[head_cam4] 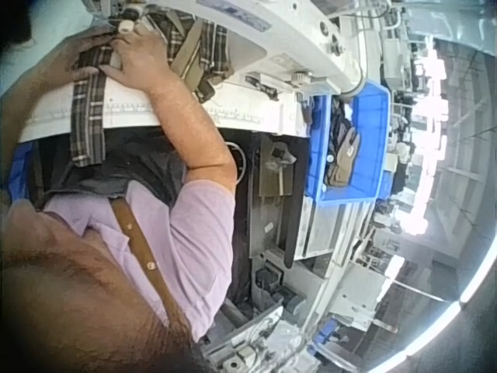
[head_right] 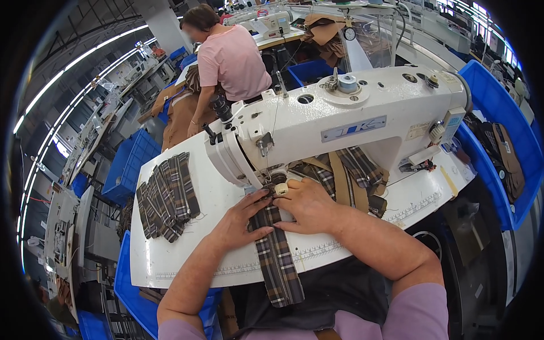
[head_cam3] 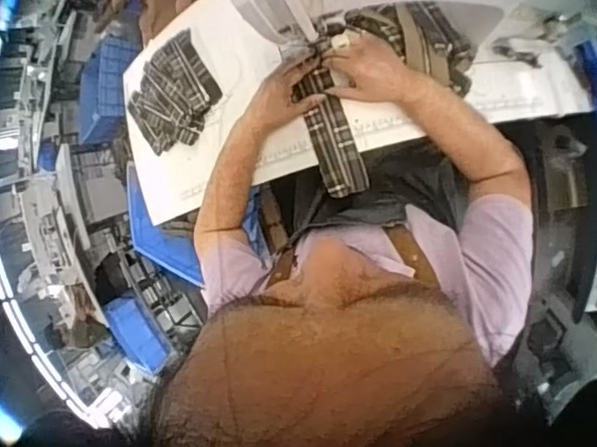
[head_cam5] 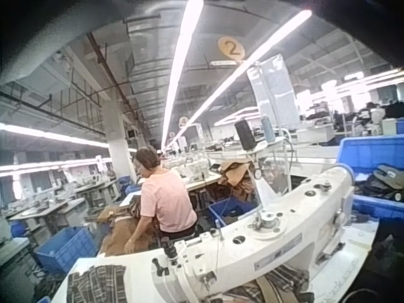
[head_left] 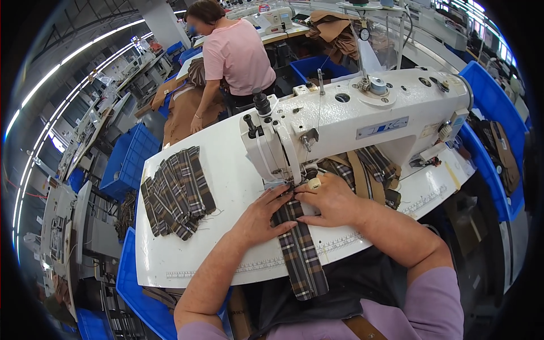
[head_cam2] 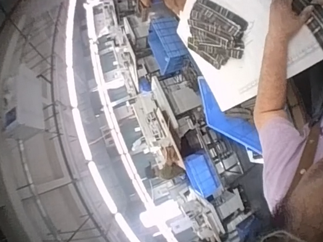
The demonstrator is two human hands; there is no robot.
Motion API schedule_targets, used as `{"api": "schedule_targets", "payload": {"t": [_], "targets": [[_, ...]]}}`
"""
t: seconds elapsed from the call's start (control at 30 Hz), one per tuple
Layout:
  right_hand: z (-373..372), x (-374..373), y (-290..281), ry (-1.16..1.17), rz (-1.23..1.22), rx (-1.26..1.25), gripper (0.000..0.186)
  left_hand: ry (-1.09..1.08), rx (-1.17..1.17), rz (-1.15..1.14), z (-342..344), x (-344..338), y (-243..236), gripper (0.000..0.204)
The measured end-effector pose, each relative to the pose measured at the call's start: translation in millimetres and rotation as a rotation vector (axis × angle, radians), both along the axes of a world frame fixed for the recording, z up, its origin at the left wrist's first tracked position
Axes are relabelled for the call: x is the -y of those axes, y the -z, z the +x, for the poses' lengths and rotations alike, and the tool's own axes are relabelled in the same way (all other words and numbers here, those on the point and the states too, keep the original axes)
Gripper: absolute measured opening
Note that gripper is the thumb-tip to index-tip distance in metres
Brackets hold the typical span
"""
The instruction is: The recorder is using an industrial sewing machine to assemble leather or heavy fabric strips with zippers.
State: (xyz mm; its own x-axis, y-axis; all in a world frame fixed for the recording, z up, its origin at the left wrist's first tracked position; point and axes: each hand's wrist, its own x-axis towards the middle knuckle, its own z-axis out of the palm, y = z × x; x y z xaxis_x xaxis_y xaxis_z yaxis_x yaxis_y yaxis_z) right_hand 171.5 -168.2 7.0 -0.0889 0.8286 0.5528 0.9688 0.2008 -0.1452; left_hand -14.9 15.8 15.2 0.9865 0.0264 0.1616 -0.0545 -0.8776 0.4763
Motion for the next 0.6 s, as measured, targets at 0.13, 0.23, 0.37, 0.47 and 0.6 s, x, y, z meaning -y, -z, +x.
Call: {"api": "schedule_targets", "payload": {"t": [0.13, 0.23, 0.37, 0.47, 0.6], "targets": [[-0.6, -0.6, -0.4, 0.0, 0.01, 0.004, 0.046, 0.0, -0.02, -0.028, 1.3, -0.6, -4.1, 0.075], [-1.4, 2.2, -3.2, 0.032, -0.1, -0.014, 0.049, 0.013, 0.003, -0.012, 1.7, 1.1, -3.7, 0.074], [-2.8, -0.6, -2.0, 0.023, -0.014, -0.006, 0.049, -0.008, 0.025, 0.02, 0.3, 1.4, -3.5, 0.072], [-1.4, 0.4, -2.8, 0.034, -0.04, -0.007, 0.051, -0.015, 0.051, 0.122, 2.4, 4.7, -7.9, 0.071], [-1.4, 0.5, -3.6, 0.037, -0.045, -0.005, 0.052, -0.045, 0.06, 0.146, 1.8, 8.0, -8.7, 0.07]]}}
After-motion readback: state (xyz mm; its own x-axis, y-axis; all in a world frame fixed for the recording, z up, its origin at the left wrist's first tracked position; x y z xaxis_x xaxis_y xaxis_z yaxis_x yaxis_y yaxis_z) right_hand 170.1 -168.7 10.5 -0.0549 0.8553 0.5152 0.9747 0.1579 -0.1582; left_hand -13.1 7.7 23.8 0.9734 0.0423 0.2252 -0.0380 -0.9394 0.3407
